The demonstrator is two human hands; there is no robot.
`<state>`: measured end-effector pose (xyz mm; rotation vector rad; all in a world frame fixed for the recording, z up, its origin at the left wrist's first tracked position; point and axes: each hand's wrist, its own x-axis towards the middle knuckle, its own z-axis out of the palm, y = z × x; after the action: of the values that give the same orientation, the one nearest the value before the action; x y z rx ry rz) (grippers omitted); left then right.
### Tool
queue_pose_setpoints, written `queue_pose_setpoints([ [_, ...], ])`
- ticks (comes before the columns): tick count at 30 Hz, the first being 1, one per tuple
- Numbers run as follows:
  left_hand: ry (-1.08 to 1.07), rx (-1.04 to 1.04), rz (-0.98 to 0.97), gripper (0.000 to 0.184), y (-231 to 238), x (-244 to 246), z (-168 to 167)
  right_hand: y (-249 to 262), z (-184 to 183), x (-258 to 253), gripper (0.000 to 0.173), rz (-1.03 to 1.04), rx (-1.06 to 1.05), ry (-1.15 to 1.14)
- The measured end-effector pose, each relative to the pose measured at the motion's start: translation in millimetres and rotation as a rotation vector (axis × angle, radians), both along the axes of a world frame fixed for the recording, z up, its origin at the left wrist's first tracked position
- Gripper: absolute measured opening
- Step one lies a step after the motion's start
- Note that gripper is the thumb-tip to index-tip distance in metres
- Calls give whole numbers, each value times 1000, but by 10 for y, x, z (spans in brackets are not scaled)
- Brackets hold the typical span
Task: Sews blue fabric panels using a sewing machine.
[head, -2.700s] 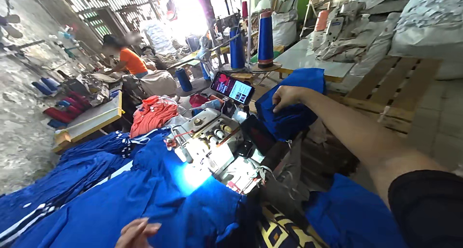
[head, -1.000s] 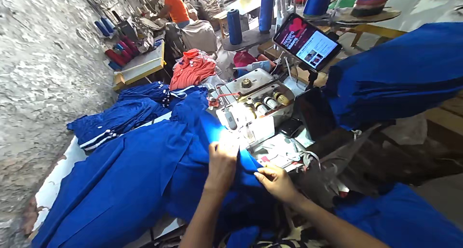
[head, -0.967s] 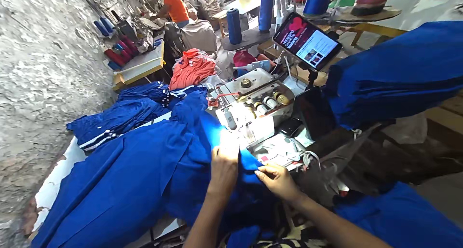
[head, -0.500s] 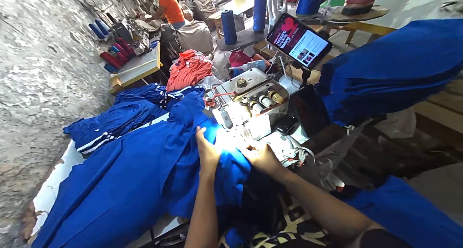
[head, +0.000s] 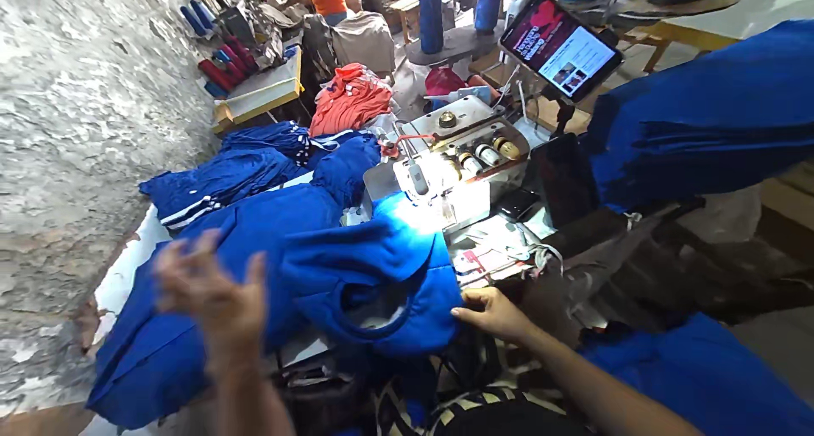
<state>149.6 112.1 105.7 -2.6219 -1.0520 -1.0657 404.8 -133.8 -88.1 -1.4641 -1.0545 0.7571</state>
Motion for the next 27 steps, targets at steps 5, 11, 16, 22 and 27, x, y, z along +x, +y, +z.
queue_pose_setpoints([
  [5, -43, -166, -462, 26, -924, 1306, -1157, 37, 6, -95, 22, -39, 298, -52],
  [11, 25, -316, -146, 15, -734, 1359, -1187, -16, 290, 125, 18, 264, -46, 288],
  [16, 116, -766, -151, 24, -674, 1319, -510, 377, 472, 236, 15, 31, -63, 458],
  [22, -292, -395, -501, 31, -852, 1306, -700, 158, 475, 331, 23, 17, 83, 359],
  [27, -127, -327, -559, 24, -855, 1517, -721, 120, 325, 378, 13, 30, 37, 327],
])
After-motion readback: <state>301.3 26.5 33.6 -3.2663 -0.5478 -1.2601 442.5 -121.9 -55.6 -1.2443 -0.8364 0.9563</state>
